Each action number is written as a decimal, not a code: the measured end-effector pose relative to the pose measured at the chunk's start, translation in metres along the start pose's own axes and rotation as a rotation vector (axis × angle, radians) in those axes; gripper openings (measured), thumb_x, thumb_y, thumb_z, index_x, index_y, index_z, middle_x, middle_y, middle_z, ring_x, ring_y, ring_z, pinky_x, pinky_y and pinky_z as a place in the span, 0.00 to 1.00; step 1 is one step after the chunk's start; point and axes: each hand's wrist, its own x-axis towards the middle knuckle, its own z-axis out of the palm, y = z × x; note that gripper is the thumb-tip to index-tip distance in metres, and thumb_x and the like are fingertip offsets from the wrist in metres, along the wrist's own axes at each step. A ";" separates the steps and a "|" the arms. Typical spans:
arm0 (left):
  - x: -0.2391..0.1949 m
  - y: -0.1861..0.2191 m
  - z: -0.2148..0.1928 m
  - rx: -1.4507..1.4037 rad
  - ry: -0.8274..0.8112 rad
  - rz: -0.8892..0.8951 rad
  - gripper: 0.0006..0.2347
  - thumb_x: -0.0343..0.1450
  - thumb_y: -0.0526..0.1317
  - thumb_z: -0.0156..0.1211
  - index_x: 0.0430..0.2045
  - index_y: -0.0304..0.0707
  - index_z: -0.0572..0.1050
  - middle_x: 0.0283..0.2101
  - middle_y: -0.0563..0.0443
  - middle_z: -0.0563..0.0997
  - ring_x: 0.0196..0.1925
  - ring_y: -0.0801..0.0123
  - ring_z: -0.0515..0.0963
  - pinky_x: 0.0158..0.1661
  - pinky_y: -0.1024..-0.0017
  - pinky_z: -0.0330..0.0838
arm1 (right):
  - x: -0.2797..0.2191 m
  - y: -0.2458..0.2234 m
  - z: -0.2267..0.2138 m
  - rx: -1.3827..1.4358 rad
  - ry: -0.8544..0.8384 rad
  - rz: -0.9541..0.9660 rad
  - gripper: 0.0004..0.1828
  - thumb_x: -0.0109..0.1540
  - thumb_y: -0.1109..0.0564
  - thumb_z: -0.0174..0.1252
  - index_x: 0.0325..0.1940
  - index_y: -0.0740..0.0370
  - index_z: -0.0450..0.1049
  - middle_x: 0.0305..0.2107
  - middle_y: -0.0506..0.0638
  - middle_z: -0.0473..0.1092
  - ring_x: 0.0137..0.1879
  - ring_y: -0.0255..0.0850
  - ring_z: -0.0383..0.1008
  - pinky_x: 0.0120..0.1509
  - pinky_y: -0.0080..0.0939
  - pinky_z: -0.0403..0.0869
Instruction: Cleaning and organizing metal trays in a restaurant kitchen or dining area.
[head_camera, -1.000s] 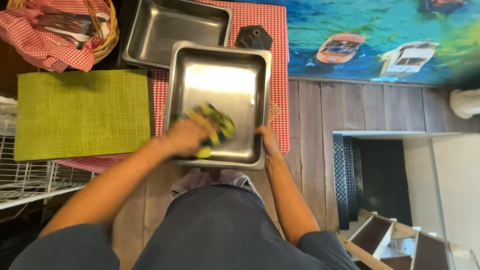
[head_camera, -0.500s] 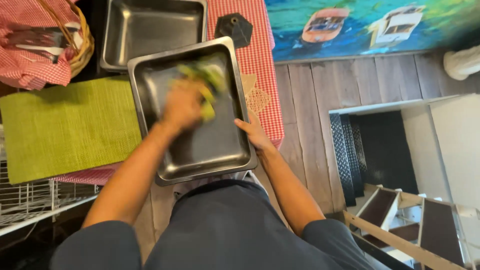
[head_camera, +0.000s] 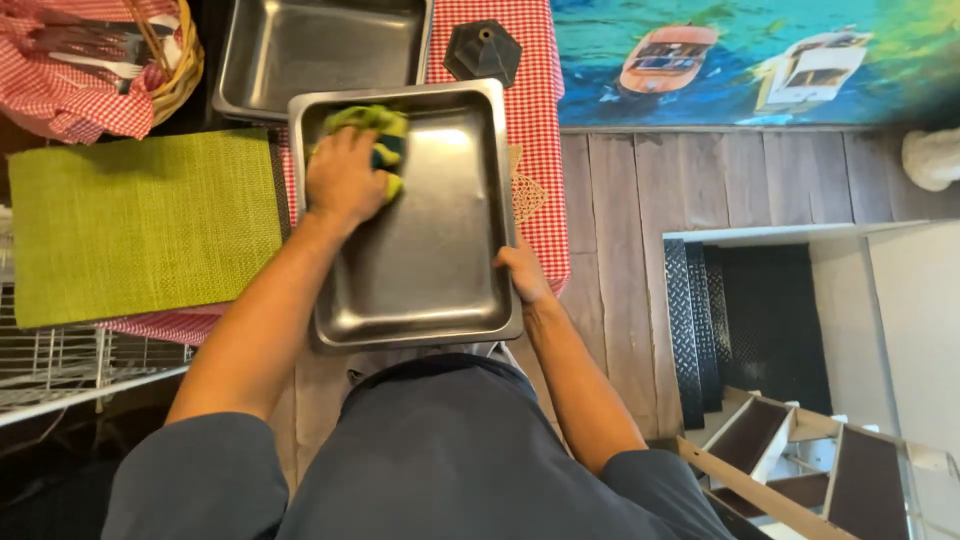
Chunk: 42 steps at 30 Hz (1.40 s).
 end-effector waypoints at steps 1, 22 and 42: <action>-0.004 -0.004 0.005 0.002 0.003 -0.007 0.25 0.62 0.42 0.62 0.56 0.37 0.74 0.57 0.35 0.74 0.59 0.39 0.70 0.57 0.48 0.66 | -0.002 -0.004 0.002 -0.003 -0.007 0.002 0.36 0.52 0.67 0.46 0.67 0.68 0.66 0.39 0.52 0.72 0.41 0.41 0.74 0.44 0.39 0.76; 0.063 0.103 -0.025 0.067 0.462 0.634 0.29 0.65 0.38 0.69 0.65 0.51 0.72 0.66 0.46 0.70 0.68 0.43 0.69 0.65 0.50 0.64 | -0.027 -0.036 -0.013 -0.129 -0.098 0.049 0.34 0.48 0.65 0.46 0.61 0.63 0.67 0.38 0.50 0.72 0.42 0.38 0.73 0.45 0.35 0.73; 0.084 0.122 -0.032 -0.049 0.399 0.600 0.27 0.62 0.34 0.63 0.61 0.47 0.75 0.53 0.40 0.78 0.44 0.48 0.78 0.45 0.56 0.73 | -0.033 -0.072 -0.029 -0.209 -0.097 -0.102 0.35 0.49 0.66 0.47 0.62 0.61 0.67 0.40 0.46 0.73 0.42 0.35 0.72 0.46 0.32 0.73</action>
